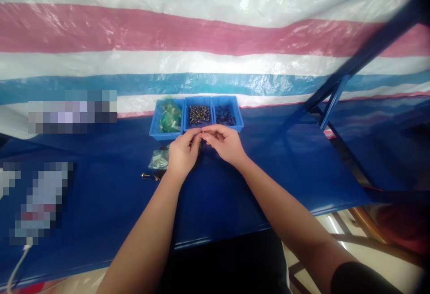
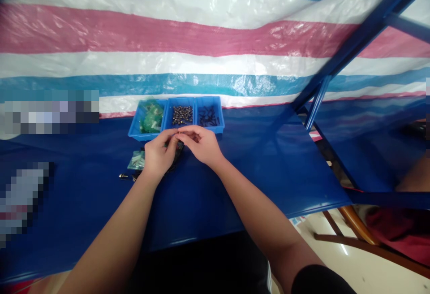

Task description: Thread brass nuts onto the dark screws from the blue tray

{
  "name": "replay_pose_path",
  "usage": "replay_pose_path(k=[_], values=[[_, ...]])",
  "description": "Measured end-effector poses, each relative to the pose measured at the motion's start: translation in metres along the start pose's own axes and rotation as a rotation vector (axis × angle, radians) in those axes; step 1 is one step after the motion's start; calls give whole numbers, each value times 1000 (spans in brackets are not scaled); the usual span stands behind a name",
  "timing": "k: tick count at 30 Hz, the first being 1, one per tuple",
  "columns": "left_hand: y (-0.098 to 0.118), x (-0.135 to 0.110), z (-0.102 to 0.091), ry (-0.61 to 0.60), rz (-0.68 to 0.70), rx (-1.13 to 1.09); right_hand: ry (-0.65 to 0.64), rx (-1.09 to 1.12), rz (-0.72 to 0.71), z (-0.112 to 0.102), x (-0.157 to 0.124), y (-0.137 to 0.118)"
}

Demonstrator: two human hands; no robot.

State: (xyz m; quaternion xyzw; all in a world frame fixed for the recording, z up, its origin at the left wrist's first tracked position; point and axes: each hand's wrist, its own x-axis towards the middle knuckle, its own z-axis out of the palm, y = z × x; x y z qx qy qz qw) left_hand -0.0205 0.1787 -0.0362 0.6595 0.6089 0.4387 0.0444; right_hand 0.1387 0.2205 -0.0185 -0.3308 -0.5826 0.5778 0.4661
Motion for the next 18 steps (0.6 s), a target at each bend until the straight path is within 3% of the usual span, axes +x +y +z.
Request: replay_pose_path(k=[10, 18], values=[[3, 1, -1, -24, -16, -58, -26, 12, -7, 1, -1, 2], [4, 2, 1, 0, -45, -56, 34, -65, 0, 0, 1, 1]])
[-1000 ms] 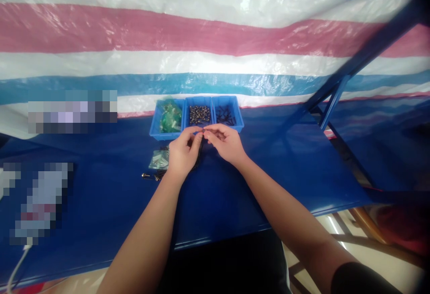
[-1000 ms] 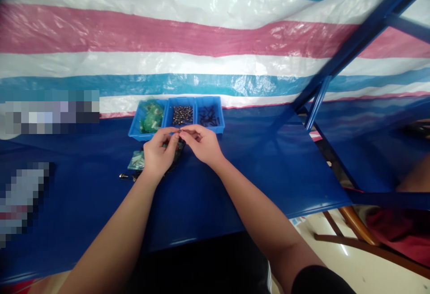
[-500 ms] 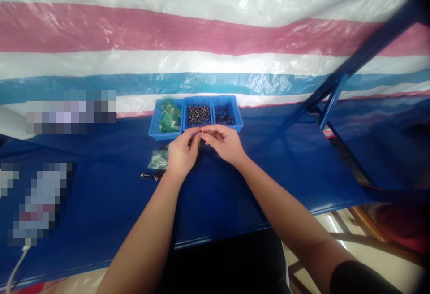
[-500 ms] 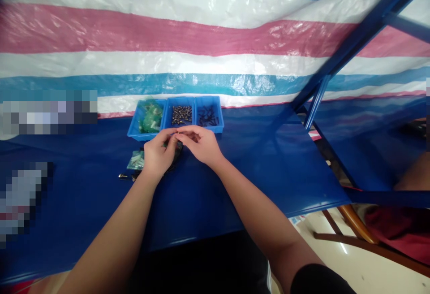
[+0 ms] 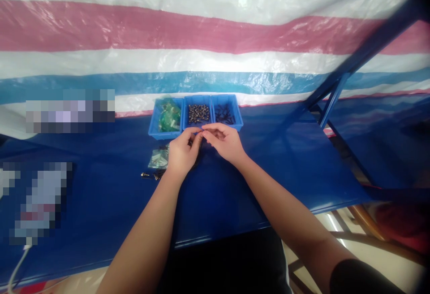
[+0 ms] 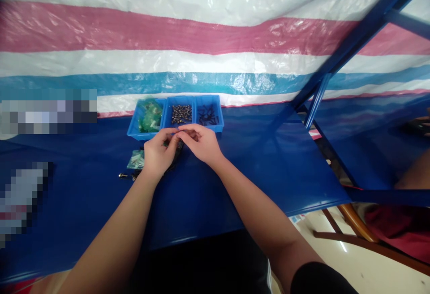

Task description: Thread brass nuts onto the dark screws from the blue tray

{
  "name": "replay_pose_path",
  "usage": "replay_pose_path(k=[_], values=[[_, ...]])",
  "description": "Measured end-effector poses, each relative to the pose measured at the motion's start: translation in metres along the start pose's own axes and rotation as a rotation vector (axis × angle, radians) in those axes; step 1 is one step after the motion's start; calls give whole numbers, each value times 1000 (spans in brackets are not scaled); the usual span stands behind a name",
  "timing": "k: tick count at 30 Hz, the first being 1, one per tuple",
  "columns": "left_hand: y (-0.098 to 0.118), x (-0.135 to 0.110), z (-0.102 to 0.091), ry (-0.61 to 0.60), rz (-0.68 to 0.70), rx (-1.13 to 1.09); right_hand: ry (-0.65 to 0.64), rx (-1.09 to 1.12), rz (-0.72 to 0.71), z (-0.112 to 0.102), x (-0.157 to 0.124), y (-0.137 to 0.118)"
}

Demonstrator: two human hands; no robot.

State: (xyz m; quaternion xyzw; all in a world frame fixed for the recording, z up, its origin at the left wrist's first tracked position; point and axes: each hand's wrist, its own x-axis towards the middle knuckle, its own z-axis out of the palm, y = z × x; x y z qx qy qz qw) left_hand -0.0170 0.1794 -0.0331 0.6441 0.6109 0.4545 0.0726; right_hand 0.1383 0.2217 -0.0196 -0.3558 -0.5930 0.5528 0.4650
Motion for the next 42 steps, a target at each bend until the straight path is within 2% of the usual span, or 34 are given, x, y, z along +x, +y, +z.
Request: replay_pose_path(k=[3, 7, 12, 15, 17, 19, 22, 25, 28, 31, 35, 40, 42], values=[[1, -1, 0, -13, -14, -12, 8, 6, 36, -2, 3, 5], [5, -1, -3, -24, -36, -31, 1, 130, 143, -4, 7, 9], [12, 0, -6, 45, -80, -53, 50, 221, 247, -4, 8, 6], [12, -1, -5, 77, -92, -64, -13, 298, 172, -3, 6, 2], [12, -1, -5, 92, -96, -59, -76, 261, 96, -3, 4, 2], [11, -1, -5, 102, -100, -47, -103, 131, 41, -4, 3, 4], [10, -1, -6, 114, -108, -33, -120, -195, -17, -7, 1, 7], [9, 0, -6, 139, -117, -27, -252, -475, -121, -8, -2, 6], [8, 0, -6, 191, -128, -14, -388, -585, -263, -6, -6, 3], [7, -1, -6, 252, -134, -5, -460, -643, -327, -2, -9, 6], [5, -2, -6, 268, -159, -25, -470, -659, -339, 3, -9, 12], [5, -2, -6, 276, -150, -7, -420, -591, -330, 5, -10, 11], [5, -1, -7, 283, -147, -10, -362, -576, -315, 5, -10, 9]])
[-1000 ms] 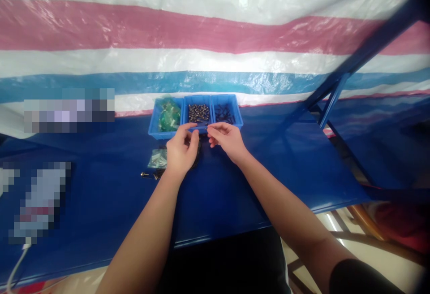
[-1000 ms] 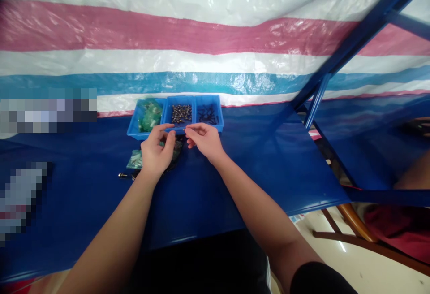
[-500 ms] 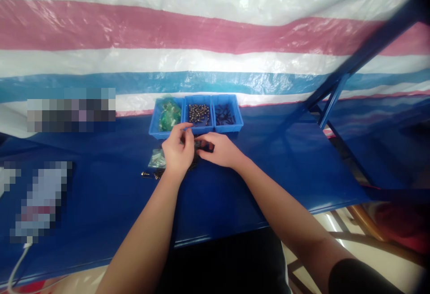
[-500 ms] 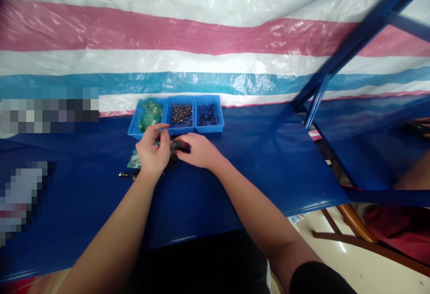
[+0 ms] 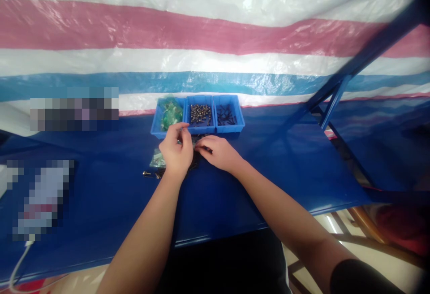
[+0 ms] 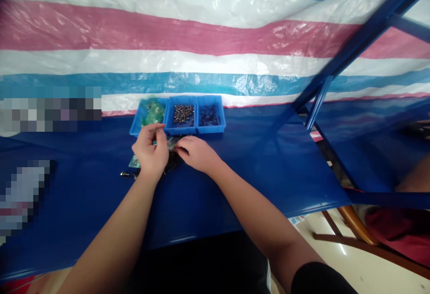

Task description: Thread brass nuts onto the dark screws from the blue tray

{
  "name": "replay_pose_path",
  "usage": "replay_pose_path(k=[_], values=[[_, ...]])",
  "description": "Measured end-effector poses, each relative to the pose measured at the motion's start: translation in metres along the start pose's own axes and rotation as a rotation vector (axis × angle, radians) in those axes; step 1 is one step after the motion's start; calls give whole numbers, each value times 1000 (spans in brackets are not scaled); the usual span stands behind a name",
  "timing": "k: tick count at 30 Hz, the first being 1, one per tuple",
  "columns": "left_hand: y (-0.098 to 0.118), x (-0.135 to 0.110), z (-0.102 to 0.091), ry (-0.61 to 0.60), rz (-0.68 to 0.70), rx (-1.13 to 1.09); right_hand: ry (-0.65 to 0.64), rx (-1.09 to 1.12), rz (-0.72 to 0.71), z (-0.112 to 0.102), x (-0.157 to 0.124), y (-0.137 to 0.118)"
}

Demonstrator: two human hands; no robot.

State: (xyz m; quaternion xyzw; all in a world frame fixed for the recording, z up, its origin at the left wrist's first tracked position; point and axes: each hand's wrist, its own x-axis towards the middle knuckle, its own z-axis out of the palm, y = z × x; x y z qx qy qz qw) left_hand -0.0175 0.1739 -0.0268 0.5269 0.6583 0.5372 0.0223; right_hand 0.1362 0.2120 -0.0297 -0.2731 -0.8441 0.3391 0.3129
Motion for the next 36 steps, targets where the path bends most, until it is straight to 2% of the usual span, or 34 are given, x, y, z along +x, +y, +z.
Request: replay_pose_path(k=[6, 11, 17, 23, 28, 33, 36], values=[[1, 3, -2, 33, -23, -20, 381, 157, 187, -5, 2, -2], [2, 1, 1, -139, -45, -133, 533, 259, 338, -11, 5, 4], [6, 2, 0, -291, -122, -270, 566, 301, 307, -14, 7, 3], [6, 1, 1, -409, -161, -401, 609, 285, 351, -12, 6, 3], [5, -1, 4, -383, -166, -342, 573, 431, 346, -10, 7, 7], [8, 4, 6, -280, -281, -463, 469, 604, 311, -9, 10, 8], [8, 6, 7, -222, -314, -503, 463, 711, 330, -8, 12, 8]])
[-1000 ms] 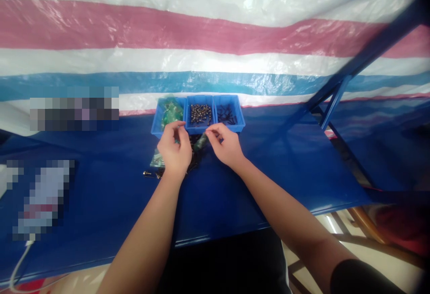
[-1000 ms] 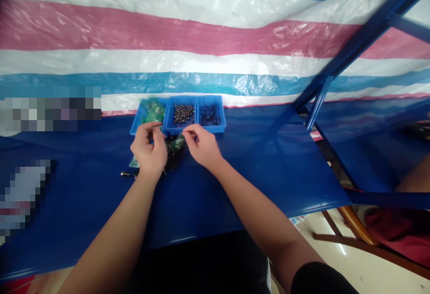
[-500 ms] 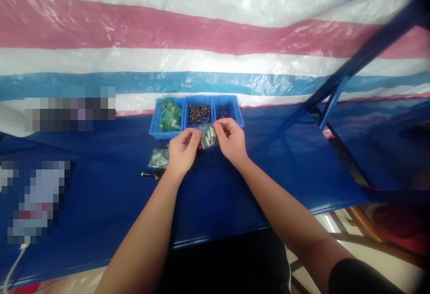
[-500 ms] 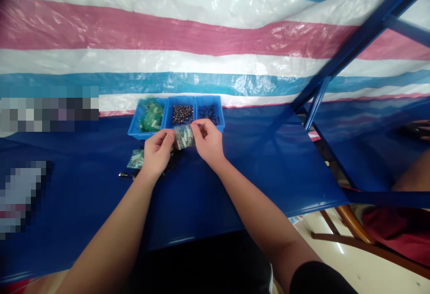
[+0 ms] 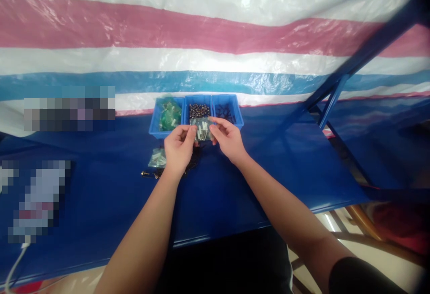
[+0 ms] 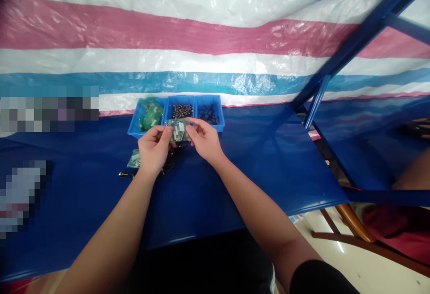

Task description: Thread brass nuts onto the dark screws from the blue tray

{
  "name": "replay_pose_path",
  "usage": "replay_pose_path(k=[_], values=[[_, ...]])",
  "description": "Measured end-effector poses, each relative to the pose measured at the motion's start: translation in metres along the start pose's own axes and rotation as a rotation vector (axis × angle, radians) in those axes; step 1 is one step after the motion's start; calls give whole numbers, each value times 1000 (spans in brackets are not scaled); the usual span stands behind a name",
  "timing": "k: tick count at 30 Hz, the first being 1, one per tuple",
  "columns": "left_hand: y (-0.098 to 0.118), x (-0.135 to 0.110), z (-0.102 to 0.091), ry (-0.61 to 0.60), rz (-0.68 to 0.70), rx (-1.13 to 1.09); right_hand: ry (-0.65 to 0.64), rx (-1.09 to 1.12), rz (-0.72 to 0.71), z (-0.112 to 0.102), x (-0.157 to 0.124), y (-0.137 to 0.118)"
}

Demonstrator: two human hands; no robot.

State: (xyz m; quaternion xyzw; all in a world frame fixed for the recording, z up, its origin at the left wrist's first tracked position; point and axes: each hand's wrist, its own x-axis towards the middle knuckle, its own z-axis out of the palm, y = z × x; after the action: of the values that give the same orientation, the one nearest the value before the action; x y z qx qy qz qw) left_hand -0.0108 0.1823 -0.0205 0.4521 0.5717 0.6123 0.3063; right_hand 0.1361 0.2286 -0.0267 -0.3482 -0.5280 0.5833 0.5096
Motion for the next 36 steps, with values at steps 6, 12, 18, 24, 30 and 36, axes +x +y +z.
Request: replay_pose_path(k=[6, 12, 18, 24, 30, 36], values=[[-3, -3, 0, -62, 76, 10, 100, 82, 83, 1, 3, -2], [-8, -3, -3, -49, 73, 66, 36, 117, 106, 0, 1, -5], [-9, -2, -2, -1, 54, 81, 9, 132, 99, -1, 0, -5], [-5, -4, -1, 5, 38, 99, 15, 94, 126, 0, 0, -8], [-5, -4, -2, 3, 35, 67, 37, 69, 120, -1, 0, -5], [-2, -4, 0, 15, 11, 52, 53, 10, 76, -2, 0, -4]])
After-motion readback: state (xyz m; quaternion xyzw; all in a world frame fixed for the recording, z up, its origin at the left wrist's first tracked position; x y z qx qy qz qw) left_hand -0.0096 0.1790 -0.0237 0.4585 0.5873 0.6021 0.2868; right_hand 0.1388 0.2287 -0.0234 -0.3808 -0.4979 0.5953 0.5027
